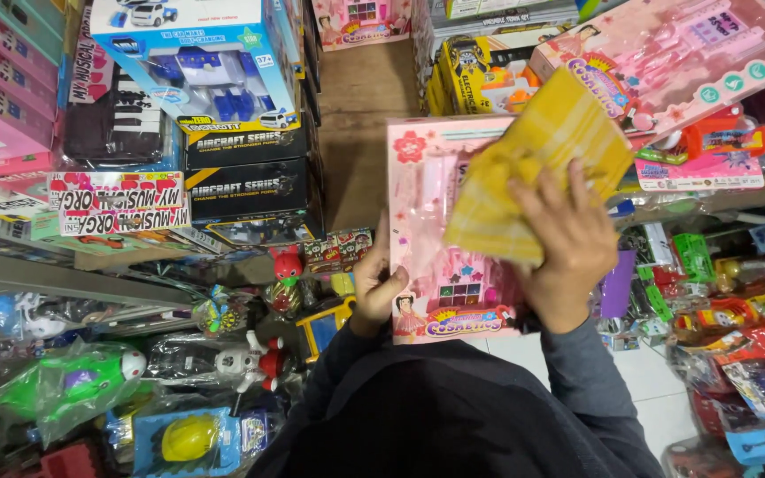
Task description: Wiping and cleaning toy boxes displayed on shelves in a toy store.
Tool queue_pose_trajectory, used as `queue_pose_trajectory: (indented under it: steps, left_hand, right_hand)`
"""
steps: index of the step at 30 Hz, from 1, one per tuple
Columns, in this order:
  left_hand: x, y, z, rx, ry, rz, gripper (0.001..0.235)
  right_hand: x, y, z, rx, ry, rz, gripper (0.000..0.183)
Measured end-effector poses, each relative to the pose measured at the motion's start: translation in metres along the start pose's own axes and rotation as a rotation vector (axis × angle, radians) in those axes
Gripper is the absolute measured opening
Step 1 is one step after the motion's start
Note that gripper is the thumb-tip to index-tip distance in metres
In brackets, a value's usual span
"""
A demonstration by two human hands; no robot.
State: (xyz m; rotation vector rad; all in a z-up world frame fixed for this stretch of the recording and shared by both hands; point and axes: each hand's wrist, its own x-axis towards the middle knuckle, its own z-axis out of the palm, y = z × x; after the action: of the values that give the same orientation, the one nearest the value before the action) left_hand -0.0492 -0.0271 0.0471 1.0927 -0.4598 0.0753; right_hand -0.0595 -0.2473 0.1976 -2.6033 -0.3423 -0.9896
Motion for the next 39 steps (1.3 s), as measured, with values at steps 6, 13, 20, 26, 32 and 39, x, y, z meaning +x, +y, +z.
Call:
queue_pose_trajectory:
  steps: [6,13,20,26,32,39]
  left_hand:
    - [-0.010,-0.023,-0.019,0.031,0.112,-0.140,0.081]
    - [0.025,0.000,-0.007,-0.044,0.184,-0.055,0.083]
    - [0.032,-0.005,-0.001,-0.030,0.080,-0.091,0.082]
    - [0.034,-0.004,-0.002,-0.041,0.180,-0.115,0.086]
    - [0.043,0.025,-0.005,0.039,0.225,-0.053,0.083]
    - [0.036,-0.006,0.012,-0.018,0.267,-0.037,0.071]
  right_hand:
    - [-0.039,0.011,-0.001,0.092,-0.095,0.043,0.061]
    - [-0.072,0.013,0.011,-0.002,-0.198,-0.234,0.053]
    - [-0.072,0.007,0.015,-0.018,-0.197,-0.210,0.037]
    - [-0.056,-0.013,0.011,-0.006,-0.166,-0.205,0.034]
    - [-0.058,0.005,0.017,0.114,-0.204,-0.454,0.029]
    - [-0.044,-0.035,0.030,0.109,-0.130,-0.356,0.034]
